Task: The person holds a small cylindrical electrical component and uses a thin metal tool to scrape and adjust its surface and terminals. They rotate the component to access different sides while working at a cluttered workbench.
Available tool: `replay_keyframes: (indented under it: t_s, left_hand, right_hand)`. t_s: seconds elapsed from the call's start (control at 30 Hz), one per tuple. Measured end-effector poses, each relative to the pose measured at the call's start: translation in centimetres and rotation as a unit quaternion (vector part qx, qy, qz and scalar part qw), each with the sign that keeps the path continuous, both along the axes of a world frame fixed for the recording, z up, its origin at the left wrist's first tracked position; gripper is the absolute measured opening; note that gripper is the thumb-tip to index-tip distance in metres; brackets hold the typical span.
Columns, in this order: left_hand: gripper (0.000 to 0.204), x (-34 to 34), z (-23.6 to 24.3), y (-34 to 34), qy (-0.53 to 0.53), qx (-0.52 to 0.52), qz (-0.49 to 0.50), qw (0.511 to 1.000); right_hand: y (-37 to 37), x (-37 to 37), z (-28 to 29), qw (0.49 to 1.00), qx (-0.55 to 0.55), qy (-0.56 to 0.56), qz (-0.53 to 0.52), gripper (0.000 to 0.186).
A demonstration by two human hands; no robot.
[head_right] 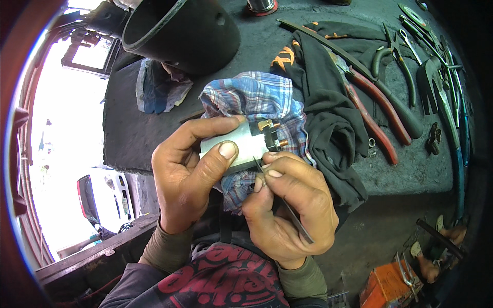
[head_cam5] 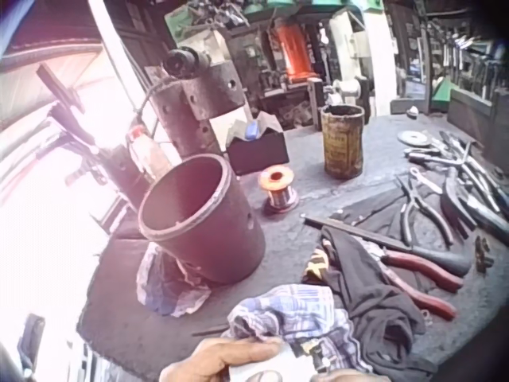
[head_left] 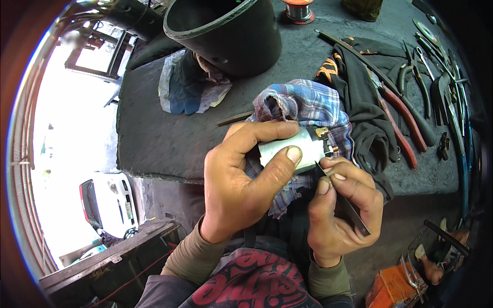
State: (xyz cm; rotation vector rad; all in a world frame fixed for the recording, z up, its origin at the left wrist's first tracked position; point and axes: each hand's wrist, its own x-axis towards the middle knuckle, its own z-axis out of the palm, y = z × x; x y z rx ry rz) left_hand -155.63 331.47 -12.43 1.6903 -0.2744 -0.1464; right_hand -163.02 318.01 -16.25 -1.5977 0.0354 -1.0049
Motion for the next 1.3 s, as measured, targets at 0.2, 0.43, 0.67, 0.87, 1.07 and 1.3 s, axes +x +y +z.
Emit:
replay_keyframes:
  t_s: [0.2,0.43,0.67,0.87,1.07,1.3]
  left_hand:
    - [0.029,0.2,-0.1,0.4,-0.002,0.01,-0.026,1.0]
    - [0.029,0.3,-0.1,0.8,-0.015,0.026,-0.055,0.998]
    - [0.03,0.2,-0.3,0.7,-0.028,0.032,-0.052,0.998]
    - [0.03,0.2,-0.4,0.9,-0.05,0.038,-0.056,0.996]
    - [0.03,0.2,-0.4,0.9,-0.056,0.045,-0.059,0.996]
    - [0.03,0.0,-0.6,0.1,-0.028,-0.008,-0.005,1.0]
  right_hand:
    - [0.7,0.0,-0.3,0.998,0.057,-0.006,-0.007,0.028]
    - [0.5,0.4,0.1,0.997,-0.064,-0.002,-0.038,0.033]
    - [0.6,0.4,0.2,0.995,-0.084,0.005,-0.05,0.031]
    - [0.6,0.3,0.6,0.993,-0.106,0.016,-0.056,0.03]
    - [0.6,0.3,0.6,0.992,-0.112,0.019,-0.06,0.029]
    - [0.8,0.4,0.6,0.993,-0.101,0.022,-0.065,0.027]
